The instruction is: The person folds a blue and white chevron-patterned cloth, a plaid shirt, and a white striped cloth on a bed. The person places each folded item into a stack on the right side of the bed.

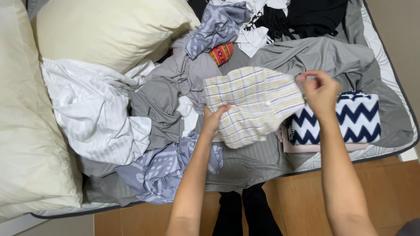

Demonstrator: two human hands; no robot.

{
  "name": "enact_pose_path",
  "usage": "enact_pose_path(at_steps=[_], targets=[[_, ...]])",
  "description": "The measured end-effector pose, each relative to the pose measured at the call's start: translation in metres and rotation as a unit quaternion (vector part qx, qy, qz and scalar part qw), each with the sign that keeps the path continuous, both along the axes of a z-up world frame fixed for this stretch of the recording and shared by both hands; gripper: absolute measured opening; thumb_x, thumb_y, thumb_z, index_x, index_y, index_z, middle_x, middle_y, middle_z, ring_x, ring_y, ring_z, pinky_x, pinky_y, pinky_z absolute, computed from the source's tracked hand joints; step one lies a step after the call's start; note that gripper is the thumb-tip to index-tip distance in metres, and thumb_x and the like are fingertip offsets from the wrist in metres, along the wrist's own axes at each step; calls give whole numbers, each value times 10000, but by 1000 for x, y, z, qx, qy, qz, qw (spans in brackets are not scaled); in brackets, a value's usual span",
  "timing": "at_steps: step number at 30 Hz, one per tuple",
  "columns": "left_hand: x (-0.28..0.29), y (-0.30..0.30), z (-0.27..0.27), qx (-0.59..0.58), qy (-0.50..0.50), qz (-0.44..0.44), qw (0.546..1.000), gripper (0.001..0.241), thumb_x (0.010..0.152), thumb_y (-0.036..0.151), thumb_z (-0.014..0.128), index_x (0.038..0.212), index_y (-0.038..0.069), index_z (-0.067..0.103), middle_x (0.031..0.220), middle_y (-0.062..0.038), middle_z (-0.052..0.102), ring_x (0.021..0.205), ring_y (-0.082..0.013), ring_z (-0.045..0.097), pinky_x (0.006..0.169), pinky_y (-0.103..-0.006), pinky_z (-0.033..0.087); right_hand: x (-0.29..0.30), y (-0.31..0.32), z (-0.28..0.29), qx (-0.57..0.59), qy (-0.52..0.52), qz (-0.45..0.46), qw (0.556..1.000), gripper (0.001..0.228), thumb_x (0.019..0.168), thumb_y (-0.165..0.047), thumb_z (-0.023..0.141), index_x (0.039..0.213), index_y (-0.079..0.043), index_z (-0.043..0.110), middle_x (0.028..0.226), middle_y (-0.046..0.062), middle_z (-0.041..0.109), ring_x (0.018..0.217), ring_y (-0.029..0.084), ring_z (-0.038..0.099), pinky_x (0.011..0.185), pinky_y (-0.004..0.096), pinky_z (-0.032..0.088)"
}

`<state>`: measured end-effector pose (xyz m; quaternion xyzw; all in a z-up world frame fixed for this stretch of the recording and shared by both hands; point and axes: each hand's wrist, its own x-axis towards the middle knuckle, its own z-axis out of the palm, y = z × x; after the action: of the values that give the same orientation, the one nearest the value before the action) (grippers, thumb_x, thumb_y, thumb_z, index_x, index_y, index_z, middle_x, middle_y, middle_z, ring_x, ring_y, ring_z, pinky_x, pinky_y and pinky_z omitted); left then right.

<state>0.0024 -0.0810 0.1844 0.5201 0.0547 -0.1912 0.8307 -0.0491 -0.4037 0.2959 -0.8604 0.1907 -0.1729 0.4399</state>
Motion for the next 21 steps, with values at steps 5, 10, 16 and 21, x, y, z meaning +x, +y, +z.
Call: enact_pose_path(at_steps=[5,10,16,21], targets=[[1,-5,-2,17,11,86,996,318,779,74,791,1066,-44,719,1006,-111,760,866,-196,722,797,-325,572,-22,35,19,-161,-186,-53,968,126,1105,-33,705,1224,6,690,1078,120,641,922,198,612,821,307,507],[-9,-48,11,109,-115,121,980,344,784,67,814,1087,-26,680,1019,-92,755,901,-169,706,830,-290,552,-35,139,-55,-204,-37,101,973,514,1053,-300,568,1539,-150,499,1668,162,383,1565,326,315,1261,445,242],[-9,-52,-28,-74,-31,167,983,318,801,-15,735,1112,-49,678,1046,-112,724,918,-199,685,832,-302,546,-31,133,-146,287,28,111,951,684,1115,-470,310,1660,-112,105,1761,125,97,1622,265,66,1277,365,83],[-17,-68,-68,-314,166,98,929,353,861,156,623,1158,-33,656,1133,-158,710,1037,-282,684,944,-385,537,-26,115,-142,650,-35,-35,758,654,1012,-383,622,1508,7,451,1478,159,548,1345,297,517,1108,397,439]])
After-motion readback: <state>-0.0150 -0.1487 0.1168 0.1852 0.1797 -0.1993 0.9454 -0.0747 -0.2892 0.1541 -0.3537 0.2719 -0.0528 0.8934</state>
